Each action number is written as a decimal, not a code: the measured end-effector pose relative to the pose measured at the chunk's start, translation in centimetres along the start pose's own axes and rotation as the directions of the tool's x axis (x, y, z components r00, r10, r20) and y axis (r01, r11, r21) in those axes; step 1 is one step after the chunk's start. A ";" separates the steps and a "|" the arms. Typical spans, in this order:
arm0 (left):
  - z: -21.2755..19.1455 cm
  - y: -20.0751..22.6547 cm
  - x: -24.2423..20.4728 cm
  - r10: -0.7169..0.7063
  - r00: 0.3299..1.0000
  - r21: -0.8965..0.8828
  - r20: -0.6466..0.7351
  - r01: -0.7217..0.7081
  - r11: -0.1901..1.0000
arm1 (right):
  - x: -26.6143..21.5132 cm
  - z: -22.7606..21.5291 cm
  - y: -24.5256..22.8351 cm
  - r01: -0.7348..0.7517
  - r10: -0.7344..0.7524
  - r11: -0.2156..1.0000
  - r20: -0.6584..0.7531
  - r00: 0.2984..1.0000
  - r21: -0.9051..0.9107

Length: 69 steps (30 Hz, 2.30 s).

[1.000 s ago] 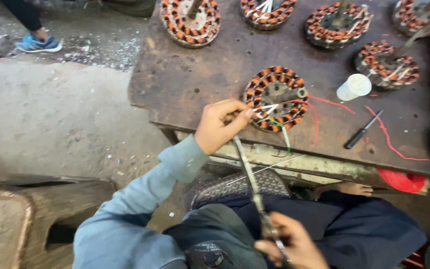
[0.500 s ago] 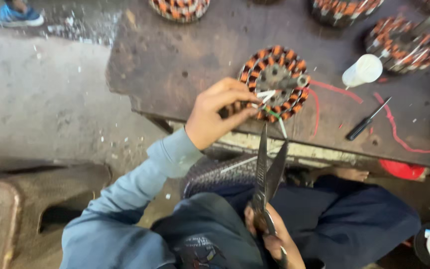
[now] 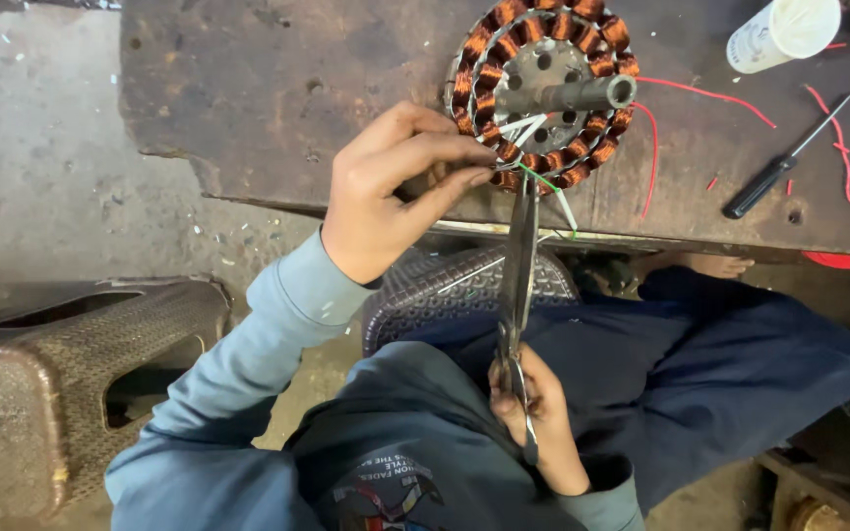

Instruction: The person is assembling an electrical stator by hand. They use shears to cut colored wires, insert them into the copper windings, and secure them with white ties. The person works on one stator at a time, with several others visible on the workbench.

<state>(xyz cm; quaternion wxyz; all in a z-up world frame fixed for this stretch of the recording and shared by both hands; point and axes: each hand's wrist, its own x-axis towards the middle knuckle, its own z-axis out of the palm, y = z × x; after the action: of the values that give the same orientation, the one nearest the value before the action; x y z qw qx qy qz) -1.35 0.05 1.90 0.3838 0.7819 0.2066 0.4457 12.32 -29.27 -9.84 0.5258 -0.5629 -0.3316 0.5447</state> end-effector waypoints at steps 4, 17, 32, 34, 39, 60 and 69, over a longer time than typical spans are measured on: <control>-0.2 -0.2 0.0 -0.026 0.999 -0.021 0.021 0.027 0.999 | 0.3 0.0 -0.2 0.021 -0.021 0.999 0.005 1.000 -0.038; -0.4 -0.3 -0.3 -0.056 0.997 -0.123 0.054 0.062 0.990 | 0.3 0.6 -0.7 -0.076 0.075 0.997 -0.048 0.996 -0.026; -0.4 -0.1 -0.2 -0.065 0.997 -0.141 0.050 0.072 0.987 | 0.5 0.7 -1.2 -0.065 0.064 0.998 -0.043 0.997 -0.012; -0.3 -0.1 -0.1 -0.069 0.996 -0.147 0.053 0.076 0.986 | 0.5 0.6 -1.1 -0.063 0.062 0.998 -0.040 0.997 -0.013; -0.4 0.0 -0.1 -0.070 0.996 -0.138 0.057 0.077 0.987 | 0.7 0.6 -0.9 -0.039 0.038 0.999 -0.034 0.999 -0.038; -0.1 0.2 0.5 -0.105 0.994 -0.191 -0.009 0.102 0.976 | 0.3 -8.3 4.9 0.207 -0.085 0.777 0.227 0.970 -0.594; 0.7 0.5 1.0 0.159 0.986 0.118 -0.046 -0.152 0.981 | 2.8 -9.2 -2.1 0.043 0.139 0.523 0.135 0.981 -0.851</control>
<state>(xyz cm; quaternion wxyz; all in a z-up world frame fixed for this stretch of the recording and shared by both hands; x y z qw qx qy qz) -0.26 0.10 2.59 0.2968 0.8036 0.1804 0.4833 22.09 -28.21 -9.90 0.1358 -0.7031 -0.5869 0.3778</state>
